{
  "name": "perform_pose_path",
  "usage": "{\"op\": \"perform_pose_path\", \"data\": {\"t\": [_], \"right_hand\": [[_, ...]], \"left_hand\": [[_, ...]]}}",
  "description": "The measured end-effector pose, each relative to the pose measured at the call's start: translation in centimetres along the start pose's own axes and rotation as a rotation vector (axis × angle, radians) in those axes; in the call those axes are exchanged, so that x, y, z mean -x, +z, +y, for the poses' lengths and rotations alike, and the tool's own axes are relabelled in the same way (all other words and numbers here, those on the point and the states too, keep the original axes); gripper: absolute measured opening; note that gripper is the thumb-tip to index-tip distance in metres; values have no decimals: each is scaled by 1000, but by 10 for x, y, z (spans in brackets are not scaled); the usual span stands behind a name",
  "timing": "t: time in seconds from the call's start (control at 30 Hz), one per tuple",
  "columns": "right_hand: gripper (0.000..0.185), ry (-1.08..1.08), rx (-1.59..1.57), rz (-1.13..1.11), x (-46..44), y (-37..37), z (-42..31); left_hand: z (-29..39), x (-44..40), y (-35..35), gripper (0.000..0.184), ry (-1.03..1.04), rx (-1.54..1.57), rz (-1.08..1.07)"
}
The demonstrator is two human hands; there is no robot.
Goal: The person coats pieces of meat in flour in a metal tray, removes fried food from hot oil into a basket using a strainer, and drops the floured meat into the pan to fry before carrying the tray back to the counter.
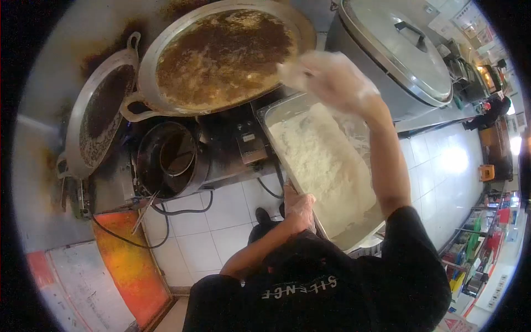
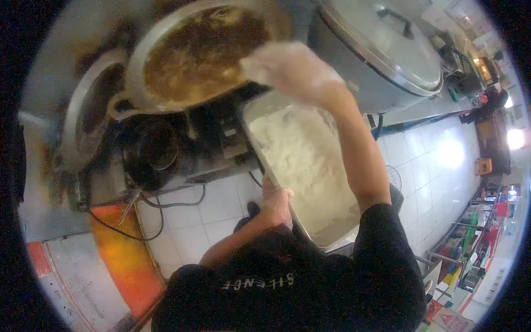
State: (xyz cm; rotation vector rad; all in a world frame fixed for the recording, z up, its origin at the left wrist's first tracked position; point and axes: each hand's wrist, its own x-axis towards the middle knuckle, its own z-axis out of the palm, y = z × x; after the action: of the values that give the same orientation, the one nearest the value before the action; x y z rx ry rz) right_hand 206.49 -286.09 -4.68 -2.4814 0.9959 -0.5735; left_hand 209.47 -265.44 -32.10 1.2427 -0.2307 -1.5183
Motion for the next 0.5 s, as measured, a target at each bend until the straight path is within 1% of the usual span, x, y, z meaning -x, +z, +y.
{"op": "perform_pose_path", "data": {"t": [0.03, 0.1, 0.13, 0.2, 0.23, 0.3, 0.37, 0.4, 0.43, 0.47, 0.5], "right_hand": [[24, 23, 34, -75, -20, 1, -13], [26, -40, 88, -325, -59, 16, -21], [27, -134, 79, -268, -61, 19, -16], [27, -313, 70, -150, -61, 31, -4], [27, -331, 89, -14, -51, 30, 2], [27, -359, 139, 245, -8, 13, 16], [26, 57, 62, 327, 73, -6, 0], [29, 373, 66, 339, 116, -9, -6], [30, 758, 134, 381, 151, -2, -15], [38, 874, 272, 419, 202, 13, 1], [41, 966, 533, 600, 261, 42, 20]], "left_hand": [[1, 0, 3, 29, 53, -40, 9], [-1, -2, 4, 28, 136, -100, 27], [-3, -3, 2, 27, 150, -120, 32], [7, -3, 1, 31, 88, -94, 23], [40, 14, 17, 37, -14, -26, 43], [43, 20, 10, 45, -167, 62, -17], [28, 6, 4, 44, -212, 40, -58], [17, -3, -2, 44, -175, -32, -80], [5, -14, -7, 44, -121, -125, -102], [-10, -25, -14, 44, -64, -234, -121], [-28, -40, -24, 44, 34, -414, -163]]}}
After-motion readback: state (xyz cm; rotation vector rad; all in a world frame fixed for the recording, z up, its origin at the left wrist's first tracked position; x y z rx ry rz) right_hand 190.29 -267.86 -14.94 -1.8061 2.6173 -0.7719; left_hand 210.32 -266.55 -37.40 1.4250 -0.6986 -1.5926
